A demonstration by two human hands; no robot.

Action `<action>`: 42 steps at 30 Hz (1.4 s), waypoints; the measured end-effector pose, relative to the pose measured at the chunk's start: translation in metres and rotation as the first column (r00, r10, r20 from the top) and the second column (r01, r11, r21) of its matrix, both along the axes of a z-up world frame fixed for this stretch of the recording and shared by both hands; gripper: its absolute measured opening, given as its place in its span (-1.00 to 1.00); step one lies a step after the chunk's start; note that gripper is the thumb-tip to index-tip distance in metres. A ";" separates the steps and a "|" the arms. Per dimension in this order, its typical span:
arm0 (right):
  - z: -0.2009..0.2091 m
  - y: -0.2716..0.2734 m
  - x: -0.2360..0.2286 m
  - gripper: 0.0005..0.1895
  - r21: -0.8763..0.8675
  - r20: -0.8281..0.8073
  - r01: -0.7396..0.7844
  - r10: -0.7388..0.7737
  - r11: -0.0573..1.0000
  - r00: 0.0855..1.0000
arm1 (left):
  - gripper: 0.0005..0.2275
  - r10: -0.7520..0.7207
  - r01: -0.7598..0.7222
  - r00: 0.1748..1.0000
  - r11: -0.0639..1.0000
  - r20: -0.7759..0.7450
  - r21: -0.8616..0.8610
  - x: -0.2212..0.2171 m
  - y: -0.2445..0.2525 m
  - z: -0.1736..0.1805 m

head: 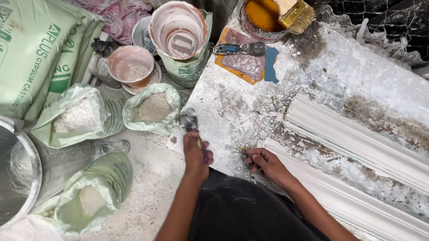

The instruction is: Repairing and cleaning architectural plaster moldings using scrapers, water, and fresh plaster application.

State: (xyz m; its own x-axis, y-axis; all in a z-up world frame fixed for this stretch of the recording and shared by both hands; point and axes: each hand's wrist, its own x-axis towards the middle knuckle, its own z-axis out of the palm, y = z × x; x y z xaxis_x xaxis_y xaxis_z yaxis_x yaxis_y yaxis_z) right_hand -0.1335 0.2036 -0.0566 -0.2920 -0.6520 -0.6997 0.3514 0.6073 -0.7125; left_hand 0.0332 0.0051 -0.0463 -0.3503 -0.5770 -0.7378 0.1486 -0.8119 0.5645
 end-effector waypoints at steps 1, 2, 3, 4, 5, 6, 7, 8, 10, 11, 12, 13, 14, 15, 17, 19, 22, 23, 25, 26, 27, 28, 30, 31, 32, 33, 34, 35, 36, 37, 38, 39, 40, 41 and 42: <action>-0.005 0.003 -0.002 -0.64 -0.001 0.022 0.020 -0.020 1.000 1.000 | -0.88 -0.062 0.062 0.998 0.998 -0.014 -0.013 0.002 0.012 0.006; -0.011 0.006 -0.004 -0.64 -0.001 0.043 0.041 -0.041 0.999 0.998 | -0.86 -0.125 0.124 0.992 0.992 -0.028 -0.027 0.003 0.025 0.011; -0.012 0.009 -0.008 -0.64 0.000 0.041 0.064 -0.064 0.998 0.997 | -0.86 -0.148 0.147 0.988 0.989 -0.031 -0.026 0.000 0.034 0.031; -0.015 0.011 -0.012 -0.65 -0.041 0.009 0.043 -0.043 0.998 0.999 | -0.79 -0.386 0.391 0.920 0.914 0.063 -0.106 -0.004 0.042 0.051; -0.016 0.017 -0.017 -0.66 -0.073 -0.026 0.022 -0.024 0.997 0.999 | -0.64 -0.590 0.612 0.790 0.775 0.167 -0.158 -0.008 0.053 0.070; -0.006 0.017 -0.024 -0.66 -0.066 -0.030 0.047 -0.049 0.997 0.998 | -0.64 -0.611 0.631 0.775 0.760 0.160 -0.155 -0.012 0.053 0.074; 0.003 0.017 -0.029 -0.66 -0.087 -0.060 0.054 -0.059 0.995 0.996 | -0.57 -0.527 0.762 0.648 0.436 0.550 -0.479 -0.013 0.055 0.078; 0.013 0.017 -0.035 -0.66 -0.108 -0.090 0.059 -0.069 0.992 0.994 | -0.47 -0.229 0.822 0.547 -0.037 0.805 -0.569 -0.014 0.056 0.082; 0.018 0.024 -0.042 -0.66 -0.090 -0.104 0.087 -0.097 0.992 0.990 | -0.55 -0.163 0.864 0.468 -0.122 0.869 -0.488 -0.017 0.052 0.085; 0.021 0.025 -0.046 -0.66 -0.080 -0.120 0.099 -0.108 0.992 0.987 | -0.63 -0.074 0.896 0.394 -0.191 0.916 -0.400 -0.019 0.048 0.087; 0.020 0.029 -0.046 -0.66 -0.081 -0.117 0.111 -0.120 0.990 0.986 | -0.63 -0.078 0.895 0.390 -0.203 0.917 -0.398 -0.014 0.050 0.080; 0.020 0.035 -0.048 -0.67 -0.061 -0.106 0.157 -0.163 0.986 0.981 | -0.61 -0.070 0.905 0.302 -0.294 0.951 -0.309 -0.010 0.052 0.073; 0.020 0.040 -0.049 -0.68 -0.040 -0.096 0.203 -0.206 0.978 0.974 | -0.59 -0.052 0.899 0.212 -0.382 0.976 -0.216 -0.007 0.054 0.066; 0.017 0.045 -0.047 -0.68 -0.039 -0.095 0.215 -0.218 0.976 0.971 | -0.59 -0.055 0.894 0.210 -0.393 0.976 -0.214 -0.006 0.056 0.063; 0.011 0.053 -0.042 -0.69 -0.081 -0.100 0.238 -0.246 0.968 0.964 | -0.62 -0.111 0.892 0.061 -0.440 0.992 -0.104 -0.002 0.059 0.056; 0.007 0.056 -0.037 -0.69 -0.071 -0.097 0.253 -0.260 0.965 0.961 | -0.61 -0.155 0.889 0.110 -0.426 0.982 -0.166 -0.015 0.057 0.044; 0.003 0.057 -0.030 -0.69 -0.056 -0.078 0.281 -0.285 0.958 0.955 | -0.63 -0.152 0.884 0.166 -0.415 0.974 -0.216 -0.036 0.062 0.033; 0.001 0.054 -0.028 -0.69 -0.057 -0.062 0.297 -0.300 0.953 0.952 | -0.66 -0.102 0.883 0.177 -0.422 0.979 -0.204 -0.044 0.063 0.030; 0.000 0.052 -0.026 -0.68 -0.060 -0.058 0.292 -0.295 0.955 0.954 | -0.66 -0.118 0.886 0.180 -0.412 0.977 -0.213 -0.043 0.062 0.036; 0.000 0.051 -0.025 -0.68 -0.061 -0.056 0.285 -0.288 0.957 0.956 | -0.66 -0.136 0.890 0.183 -0.399 0.974 -0.223 -0.042 0.061 0.039; -0.001 0.052 -0.027 -0.68 -0.061 -0.060 0.287 -0.291 0.956 0.955 | -0.66 -0.137 0.888 0.186 -0.401 0.973 -0.227 -0.040 0.061 0.038; -0.001 0.053 -0.028 -0.68 -0.059 -0.055 0.300 -0.303 0.952 0.951 | -0.66 -0.128 0.885 0.184 -0.409 0.975 -0.221 -0.038 0.060 0.037; -0.002 0.055 -0.034 -0.68 -0.060 -0.059 0.310 -0.313 0.949 0.948 | -0.66 -0.119 0.881 0.191 -0.417 0.974 -0.223 -0.049 0.058 0.033; -0.005 0.053 -0.035 -0.69 -0.081 -0.069 0.299 -0.305 0.951 0.950 | -0.66 -0.119 0.884 0.185 -0.415 0.976 -0.218 -0.060 0.053 0.030; -0.007 0.051 -0.036 -0.69 -0.102 -0.080 0.289 -0.297 0.952 0.952 | -0.65 -0.119 0.886 0.179 -0.413 0.977 -0.212 -0.071 0.049 0.027; -0.007 0.054 -0.034 -0.69 -0.098 -0.083 0.294 -0.302 0.951 0.950 | -0.65 -0.124 0.883 0.180 -0.417 0.976 -0.215 -0.074 0.052 0.024; -0.007 0.057 -0.032 -0.69 -0.106 -0.090 0.287 -0.297 0.952 0.951 | -0.66 -0.101 0.867 0.239 -0.426 0.966 -0.259 -0.078 0.055 0.022; -0.007 0.055 -0.040 -0.70 -0.122 -0.106 0.273 -0.286 0.954 0.952 | -0.66 -0.071 0.848 0.309 -0.431 0.948 -0.308 -0.088 0.055 0.019; -0.003 0.056 -0.043 -0.70 -0.125 -0.117 0.270 -0.284 0.955 0.952 | -0.66 -0.070 0.845 0.320 -0.430 0.945 -0.318 -0.086 0.056 0.024; 0.001 0.054 -0.041 -0.69 -0.104 -0.121 0.278 -0.290 0.955 0.949 | -0.67 -0.085 0.870 0.245 -0.421 0.966 -0.258 -0.079 0.054 0.029; 0.004 0.052 -0.038 -0.69 -0.083 -0.126 0.287 -0.295 0.954 0.947 | -0.68 -0.101 0.890 0.169 -0.412 0.980 -0.196 -0.072 0.052 0.033; 0.000 0.055 -0.039 -0.69 -0.083 -0.127 0.285 -0.294 0.955 0.947 | -0.68 -0.102 0.890 0.170 -0.411 0.980 -0.197 -0.075 0.052 0.030; -0.004 0.058 -0.040 -0.69 -0.089 -0.116 0.310 -0.319 0.947 0.941 | -0.67 -0.112 0.890 0.172 -0.407 0.979 -0.204 -0.077 0.053 0.027; -0.009 0.057 -0.040 -0.70 -0.099 -0.104 0.333 -0.343 0.938 0.934 | -0.67 -0.119 0.891 0.176 -0.402 0.977 -0.209 -0.079 0.050 0.024; -0.008 0.054 -0.039 -0.70 -0.102 -0.105 0.330 -0.340 0.938 0.934 | -0.67 -0.115 0.892 0.178 -0.401 0.977 -0.210 -0.087 0.046 0.024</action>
